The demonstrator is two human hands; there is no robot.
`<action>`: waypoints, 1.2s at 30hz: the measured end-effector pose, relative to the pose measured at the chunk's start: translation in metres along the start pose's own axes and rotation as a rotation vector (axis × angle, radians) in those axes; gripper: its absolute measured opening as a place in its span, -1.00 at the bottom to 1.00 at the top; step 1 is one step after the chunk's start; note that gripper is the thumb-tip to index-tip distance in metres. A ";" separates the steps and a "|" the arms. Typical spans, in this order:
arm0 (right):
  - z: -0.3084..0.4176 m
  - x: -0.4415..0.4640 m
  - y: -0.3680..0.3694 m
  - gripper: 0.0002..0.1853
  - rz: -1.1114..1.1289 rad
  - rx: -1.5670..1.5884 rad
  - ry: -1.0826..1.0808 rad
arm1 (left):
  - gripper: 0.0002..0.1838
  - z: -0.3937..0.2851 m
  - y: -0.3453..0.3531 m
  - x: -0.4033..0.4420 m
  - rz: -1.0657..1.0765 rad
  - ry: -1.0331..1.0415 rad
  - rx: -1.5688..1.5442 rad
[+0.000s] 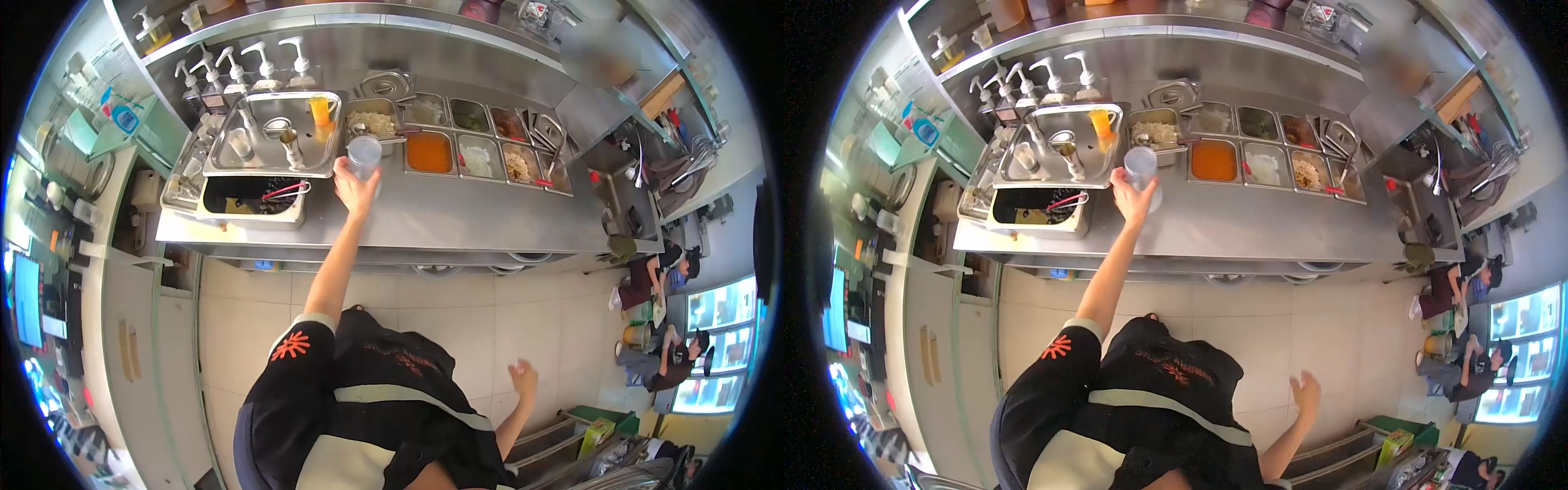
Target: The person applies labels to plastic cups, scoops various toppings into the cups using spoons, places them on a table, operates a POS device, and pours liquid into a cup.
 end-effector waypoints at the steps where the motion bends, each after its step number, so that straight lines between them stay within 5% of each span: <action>1: 0.041 0.015 -0.015 -0.57 -0.005 0.177 -0.068 | -0.04 -0.007 -0.002 -0.003 0.014 -0.003 -0.002; 3: 0.128 0.041 -0.050 -0.60 0.012 0.383 -0.204 | 0.02 -0.046 -0.001 -0.026 0.184 0.054 -0.502; 5: 0.195 0.062 -0.068 -0.52 -0.094 0.771 -0.305 | 0.08 -0.071 -0.001 -0.066 0.379 -0.228 -1.051; 11: 0.329 0.061 -0.175 -0.68 -0.263 1.150 -0.639 | 0.00 -0.051 -0.022 -0.169 0.533 -0.859 -1.377; 13: 0.361 0.063 -0.179 -0.78 0.113 1.210 -0.700 | 0.02 -0.047 -0.029 -0.164 0.644 -0.941 -1.440; 14: 0.365 0.068 -0.189 -0.78 0.113 1.216 -0.697 | 0.03 -0.058 -0.042 -0.146 0.598 -0.910 -1.490; 16: 0.387 0.063 -0.210 -0.74 0.072 0.972 -0.925 | 0.07 -0.072 -0.054 -0.120 0.713 -0.770 -1.312; 18: 0.396 0.072 -0.217 -0.75 0.053 0.970 -0.924 | 0.01 -0.079 -0.056 -0.108 0.718 -0.703 -1.163; 20: 0.403 0.086 -0.222 -0.76 0.030 0.978 -0.922 | -0.13 -0.082 -0.054 -0.094 0.797 -0.428 -0.666; 22: 0.392 0.120 -0.216 -0.78 0.114 1.143 -0.708 | -0.30 -0.101 -0.053 -0.073 0.717 -0.275 -0.572; 24: 0.371 0.157 -0.222 -0.76 0.064 1.246 -0.534 | -0.35 -0.143 -0.050 -0.056 0.707 0.196 -0.286; 29: 0.280 0.224 -0.280 -0.70 -0.495 0.876 -0.277 | -0.30 -0.142 -0.029 -0.011 0.742 0.187 0.265; 32: 0.296 0.232 -0.297 -0.70 -0.465 0.445 -0.356 | -0.27 -0.129 0.016 -0.003 0.848 0.278 0.482; 36: 0.334 0.234 -0.278 -0.70 -0.287 0.779 -0.512 | -0.16 -0.082 0.060 0.004 0.879 0.278 0.666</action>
Point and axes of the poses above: each hand's wrist, its own x-axis towards the middle knuckle, its own y-axis out of the palm, z = x × y, the point moved 10 cm from there along x, towards the middle knuckle, and after that the axes turned 15 degrees about -x, right-handed, at the moved point
